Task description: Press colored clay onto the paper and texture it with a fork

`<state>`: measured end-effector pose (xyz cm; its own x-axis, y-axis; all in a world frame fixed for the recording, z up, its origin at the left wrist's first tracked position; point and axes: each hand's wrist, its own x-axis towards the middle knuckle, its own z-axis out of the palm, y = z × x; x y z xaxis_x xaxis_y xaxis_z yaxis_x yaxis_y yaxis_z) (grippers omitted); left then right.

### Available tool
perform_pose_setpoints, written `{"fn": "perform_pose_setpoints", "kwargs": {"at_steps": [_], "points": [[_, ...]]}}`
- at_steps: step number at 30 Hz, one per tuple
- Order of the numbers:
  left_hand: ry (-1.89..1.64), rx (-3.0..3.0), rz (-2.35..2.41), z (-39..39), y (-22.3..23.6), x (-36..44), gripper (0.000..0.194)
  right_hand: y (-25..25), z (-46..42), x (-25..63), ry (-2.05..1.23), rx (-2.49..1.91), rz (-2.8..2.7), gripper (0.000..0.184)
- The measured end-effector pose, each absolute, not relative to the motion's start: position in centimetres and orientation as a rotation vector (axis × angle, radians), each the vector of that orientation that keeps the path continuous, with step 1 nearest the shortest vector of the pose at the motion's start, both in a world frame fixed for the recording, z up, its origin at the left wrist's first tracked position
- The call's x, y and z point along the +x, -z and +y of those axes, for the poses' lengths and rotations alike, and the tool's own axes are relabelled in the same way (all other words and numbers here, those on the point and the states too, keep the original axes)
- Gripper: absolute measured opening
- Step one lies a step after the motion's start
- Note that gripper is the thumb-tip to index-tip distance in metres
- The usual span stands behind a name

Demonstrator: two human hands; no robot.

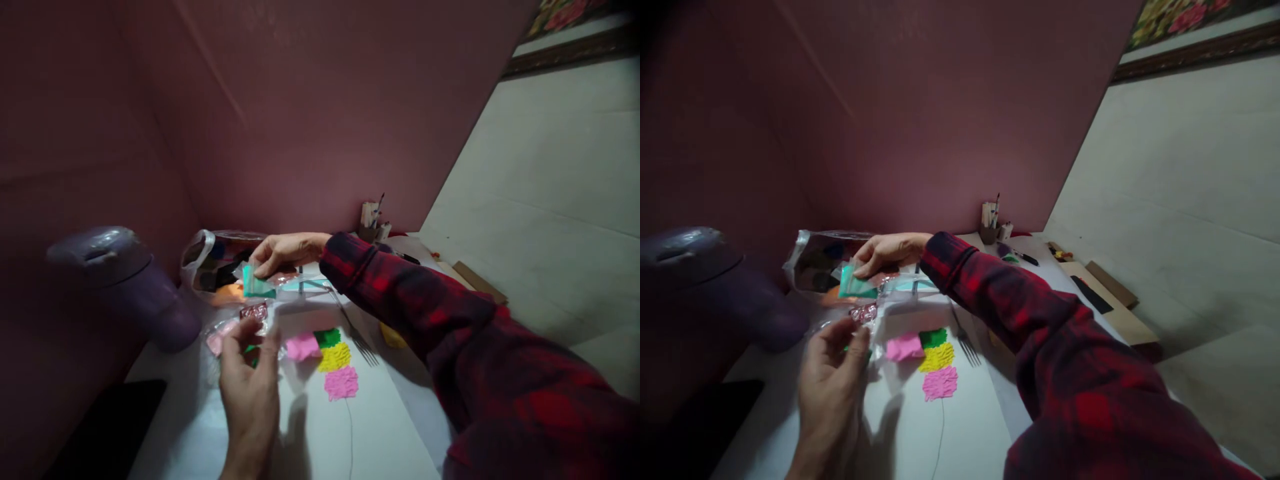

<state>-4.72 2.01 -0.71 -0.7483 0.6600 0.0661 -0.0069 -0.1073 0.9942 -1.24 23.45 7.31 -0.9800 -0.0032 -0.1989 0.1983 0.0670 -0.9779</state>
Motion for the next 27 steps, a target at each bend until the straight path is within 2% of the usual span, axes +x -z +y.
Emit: {"fn": "perform_pose_setpoints", "kwargs": {"at_steps": [2, 5, 10, 17, 20, 24, 27], "points": [[-2.061, 0.641, 1.432, 2.3, -0.5, -5.4, 0.044, -7.5, 21.5, -0.4, 2.009, 0.228, 2.182, 0.008], [-1.988, 0.543, 1.173, 2.7, -1.8, -6.2, 0.045, -7.5, 19.0, 0.6, 2.004, 0.286, 2.306, 0.011], [-2.054, 0.471, 1.134, 3.0, -1.7, -7.0, 0.043, -8.1, 17.2, 2.0, 2.003, 0.624, 2.717, 0.01], [-2.032, 0.544, 1.065, 3.0, -1.4, -6.9, 0.03, -9.2, 16.2, 2.9, 2.225, 0.791, 2.8, 0.015], [-2.117, 0.526, 1.103, 3.0, -1.6, -6.9, 0.038, -9.5, 15.8, 3.9, 2.288, 0.854, 2.621, 0.017], [-2.106, 0.53, 1.173, 3.1, -1.7, -6.9, 0.055, -9.1, 15.3, 5.3, 2.256, 0.627, 2.453, 0.014], [-2.142, 0.605, 1.188, 3.0, -1.5, -6.7, 0.065, -8.5, 14.9, 5.8, 2.399, 0.629, 2.47, 0.014]]}}
